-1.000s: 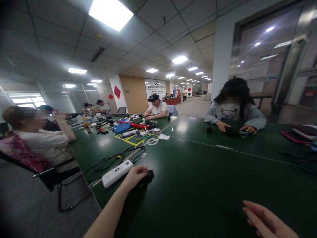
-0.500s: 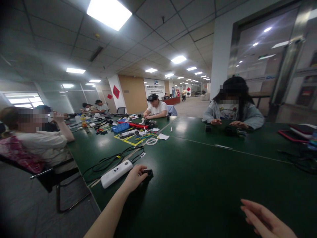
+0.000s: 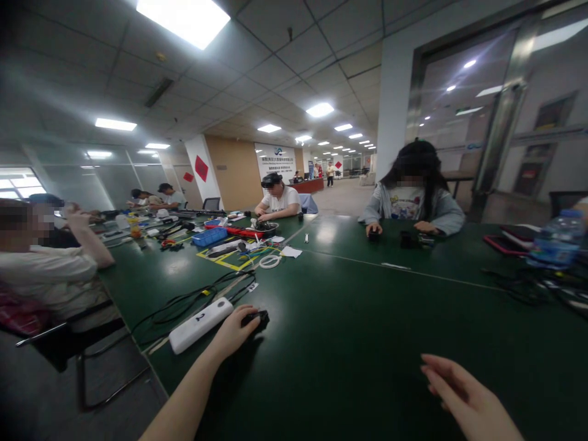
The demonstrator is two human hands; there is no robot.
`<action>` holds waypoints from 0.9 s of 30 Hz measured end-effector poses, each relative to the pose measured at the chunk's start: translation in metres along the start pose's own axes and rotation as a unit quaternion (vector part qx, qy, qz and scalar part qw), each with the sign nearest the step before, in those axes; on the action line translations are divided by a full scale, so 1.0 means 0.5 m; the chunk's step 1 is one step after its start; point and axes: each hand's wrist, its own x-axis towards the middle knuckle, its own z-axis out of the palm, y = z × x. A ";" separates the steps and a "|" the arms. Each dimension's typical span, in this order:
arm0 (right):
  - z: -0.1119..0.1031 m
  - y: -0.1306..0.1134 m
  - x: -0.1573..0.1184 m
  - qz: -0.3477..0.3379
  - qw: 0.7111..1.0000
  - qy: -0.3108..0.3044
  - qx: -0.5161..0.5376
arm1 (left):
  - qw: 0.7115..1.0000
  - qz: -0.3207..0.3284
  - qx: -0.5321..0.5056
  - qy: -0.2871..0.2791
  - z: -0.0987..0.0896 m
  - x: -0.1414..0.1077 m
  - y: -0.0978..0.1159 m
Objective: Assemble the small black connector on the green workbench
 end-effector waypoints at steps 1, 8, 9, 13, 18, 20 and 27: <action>0.003 -0.017 -0.008 -0.003 1.000 -0.009 0.014 | 1.000 0.004 -0.004 -0.014 -0.002 -0.001 0.000; 0.006 -0.059 -0.031 0.008 0.999 -0.028 0.041 | 0.994 0.036 0.029 -0.095 0.031 0.018 0.074; 0.005 -0.059 -0.032 0.010 0.999 -0.029 0.042 | 0.992 0.051 0.027 -0.110 0.047 0.022 0.100; 0.008 -0.062 -0.041 -0.018 0.999 -0.023 0.031 | 0.977 0.122 0.008 -0.175 0.141 0.027 0.228; 0.019 -0.063 -0.049 -0.064 0.998 -0.017 -0.003 | 0.947 0.179 -0.096 -0.249 0.257 -0.005 0.354; 0.019 -0.061 -0.048 -0.078 0.997 -0.008 -0.019 | 0.935 0.177 -0.143 -0.272 0.279 -0.018 0.376; 0.021 -0.060 -0.049 -0.110 0.990 -0.036 -0.077 | 0.894 0.207 -0.177 -0.355 0.270 -0.027 0.374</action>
